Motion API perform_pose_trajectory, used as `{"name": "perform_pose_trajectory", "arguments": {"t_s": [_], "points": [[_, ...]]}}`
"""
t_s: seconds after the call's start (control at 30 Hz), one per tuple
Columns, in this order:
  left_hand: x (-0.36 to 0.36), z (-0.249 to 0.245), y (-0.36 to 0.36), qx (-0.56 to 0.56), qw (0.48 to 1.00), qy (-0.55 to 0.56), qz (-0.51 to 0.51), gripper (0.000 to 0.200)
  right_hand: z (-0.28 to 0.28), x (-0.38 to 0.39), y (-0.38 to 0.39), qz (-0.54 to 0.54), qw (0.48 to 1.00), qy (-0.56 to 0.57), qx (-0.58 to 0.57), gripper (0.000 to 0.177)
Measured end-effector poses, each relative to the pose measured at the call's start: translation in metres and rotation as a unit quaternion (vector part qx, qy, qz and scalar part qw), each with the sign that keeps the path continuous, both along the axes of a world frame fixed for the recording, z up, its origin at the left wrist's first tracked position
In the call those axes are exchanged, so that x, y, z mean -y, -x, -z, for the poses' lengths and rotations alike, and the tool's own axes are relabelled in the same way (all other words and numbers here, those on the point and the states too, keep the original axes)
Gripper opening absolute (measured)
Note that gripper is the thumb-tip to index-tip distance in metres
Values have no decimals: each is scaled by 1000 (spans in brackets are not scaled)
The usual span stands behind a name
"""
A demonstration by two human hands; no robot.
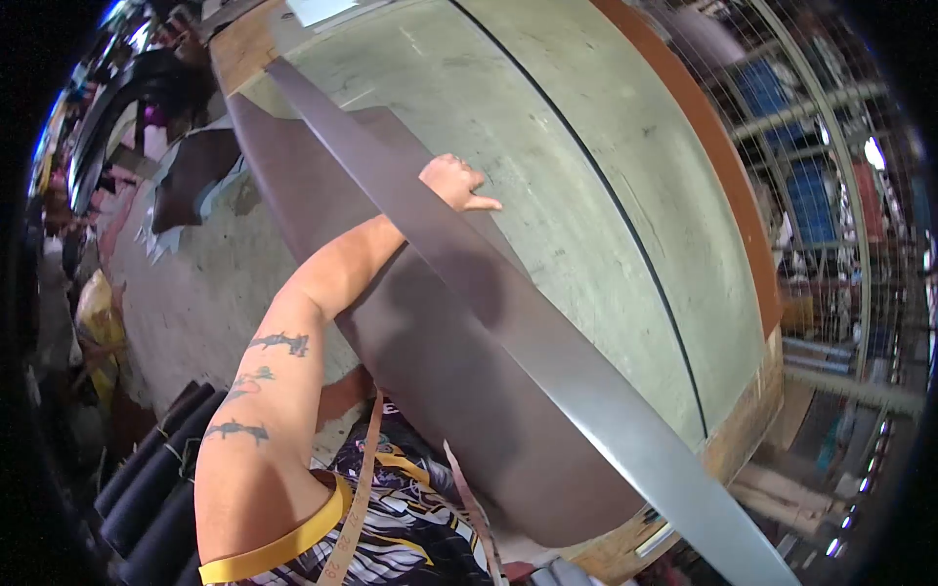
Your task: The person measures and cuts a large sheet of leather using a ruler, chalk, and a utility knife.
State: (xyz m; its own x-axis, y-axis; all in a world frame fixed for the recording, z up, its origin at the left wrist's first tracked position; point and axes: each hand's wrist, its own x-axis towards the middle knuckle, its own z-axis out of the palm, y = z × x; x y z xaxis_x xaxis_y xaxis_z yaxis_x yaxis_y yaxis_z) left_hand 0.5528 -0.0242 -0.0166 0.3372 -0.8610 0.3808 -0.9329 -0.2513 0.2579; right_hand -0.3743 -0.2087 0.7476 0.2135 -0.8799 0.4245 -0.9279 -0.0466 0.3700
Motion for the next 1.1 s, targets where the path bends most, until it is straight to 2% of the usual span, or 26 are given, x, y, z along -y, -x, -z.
{"name": "perform_pose_trajectory", "arguments": {"t_s": [0.13, 0.17, 0.2, 0.23, 0.27, 0.3, 0.33, 0.37, 0.4, 0.47, 0.5, 0.53, 0.63, 0.67, 0.73, 0.83, 0.87, 0.93, 0.97, 1.0, 1.03, 1.07, 1.1], "points": [[17, -24, -1, -42, 999, -13, -26, 67, -4, -4, 15, -29, 998, -32, -52, 70], [22, -44, 3, -92, 988, -105, -74, 64, -4, -5, 25, -39, 995, -47, -75, 72], [24, -44, 10, -110, 991, -45, -58, 62, 2, -6, 27, -52, 991, -68, -101, 74], [32, -35, 7, -75, 988, -105, -88, 57, 11, 4, 35, -69, 986, -78, -127, 75], [37, -6, -5, 90, 993, 75, 7, 54, 23, 4, 38, -72, 983, -83, -149, 77], [34, -13, 7, 215, 958, 187, 43, 49, 45, 4, 43, -69, 979, -84, -172, 79], [25, -37, 35, 80, 995, -4, -59, 47, 65, 7, 43, -52, 977, -73, -193, 83], [23, -22, 61, 109, 989, 54, -89, 48, 87, 0, 40, -28, 980, -75, -181, 83], [16, -5, 85, 143, 975, 109, -127, 49, 113, -2, 40, -36, 980, -82, -180, 80], [-41, -9, 152, 254, 961, -92, -52, 54, 170, -9, 49, -67, 982, -87, -155, 74], [-72, 6, 195, 152, 981, -78, -97, 61, 206, -20, 31, -65, 982, -104, -143, 70], [-100, 1, 239, 112, 979, -126, -119, 67, 242, -29, 28, -83, 980, -107, -144, 66], [-165, 2, 330, 49, 982, -102, -154, 72, 361, -35, 58, -137, 977, -115, -115, 60], [-179, 2, 346, 33, 978, -106, -176, 74, 399, -41, 59, -121, 979, -136, -88, 55], [-182, 3, 361, 23, 977, -67, -203, 71, 481, -49, 75, -106, 981, -150, -64, 46], [-179, -2, 362, 17, 977, -18, -212, 71, 591, -66, 94, -77, 978, -194, -4, 49], [-182, -2, 360, 13, 979, -1, -206, 72, 639, -62, 121, -126, 979, -163, 6, 47], [-182, 8, 353, 24, 976, 14, -214, 76, 686, -69, 127, -45, 964, -256, 60, 44], [-182, 9, 353, 20, 974, 19, -224, 77, 717, -71, 142, -52, 971, -224, 60, 46], [-181, 11, 354, 14, 973, 21, -230, 79, 712, -77, 133, 1, 951, -302, 61, 50], [-180, 11, 356, 7, 971, 27, -237, 80, 714, -83, 138, -32, 934, -339, 106, 53], [-180, 11, 357, -7, 970, 31, -243, 82, 722, -80, 148, -11, 905, -398, 148, 57], [-179, 10, 358, -7, 970, 32, -243, 82, 726, -85, 151, -13, 899, -404, 171, 56]]}}
